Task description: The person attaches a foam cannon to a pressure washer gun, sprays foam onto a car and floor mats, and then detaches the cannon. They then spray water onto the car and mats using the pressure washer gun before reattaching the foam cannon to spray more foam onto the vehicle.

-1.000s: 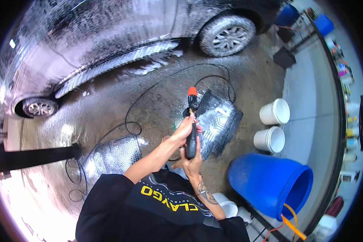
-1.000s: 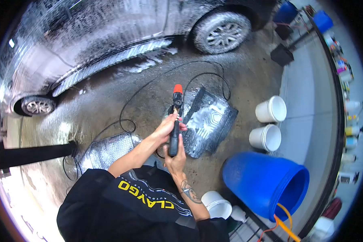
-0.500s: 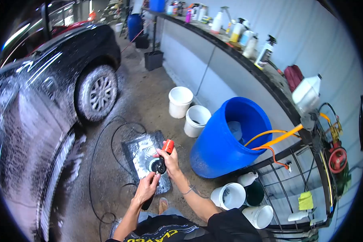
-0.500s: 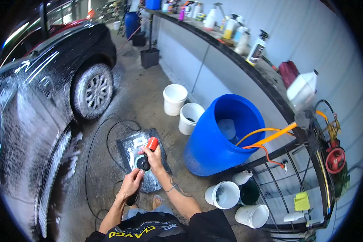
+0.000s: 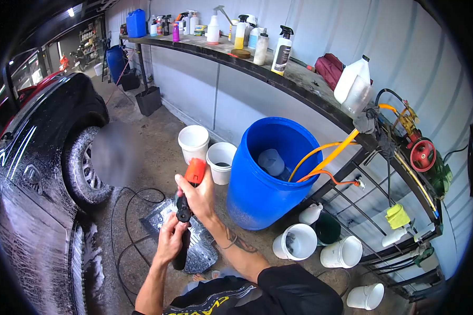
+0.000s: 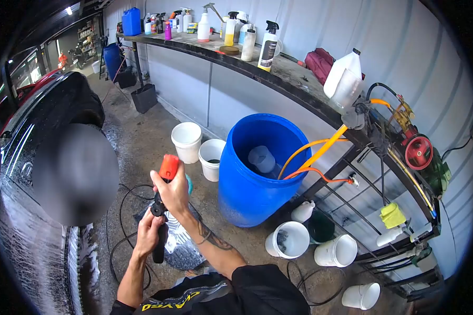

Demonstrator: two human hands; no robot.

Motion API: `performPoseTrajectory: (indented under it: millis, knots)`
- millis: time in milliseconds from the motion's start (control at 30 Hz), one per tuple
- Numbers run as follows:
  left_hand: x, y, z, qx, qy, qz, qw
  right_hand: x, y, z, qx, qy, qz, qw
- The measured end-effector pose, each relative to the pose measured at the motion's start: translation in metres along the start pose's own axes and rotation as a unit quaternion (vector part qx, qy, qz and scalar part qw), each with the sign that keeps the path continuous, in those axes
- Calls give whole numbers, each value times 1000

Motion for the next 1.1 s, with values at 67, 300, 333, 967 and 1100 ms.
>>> performPoseTrajectory:
  millis: [67, 300, 333, 967, 1100]
  knots:
    - [-4, 4, 15, 37, 37, -67, 996, 13, -7, 18, -16, -1, 3, 1000]
    - [-67, -5, 84, -77, -111, 83, 987, 39, -2, 101, -61, 108, -28, 992]
    - [-78, -9, 98, -82, -139, 91, 983, 43, 0, 118, -60, 128, -4, 990]
    - [-39, -86, 281, -49, -58, -8, 997, 261, 332, 530, -268, 308, -31, 912]
    - [-22, -76, 282, -102, -27, 15, 994, 232, 409, 582, -459, 196, -173, 849]
Point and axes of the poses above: each hand's wrist, its own z-axis towards the middle knuckle, its own y-axis out of the back of the hand, x = y × z, the point moved 3 cm from there along z, towards the middle knuckle, and after that the axes turned 10 degrees about y, right-handed, at the moved point
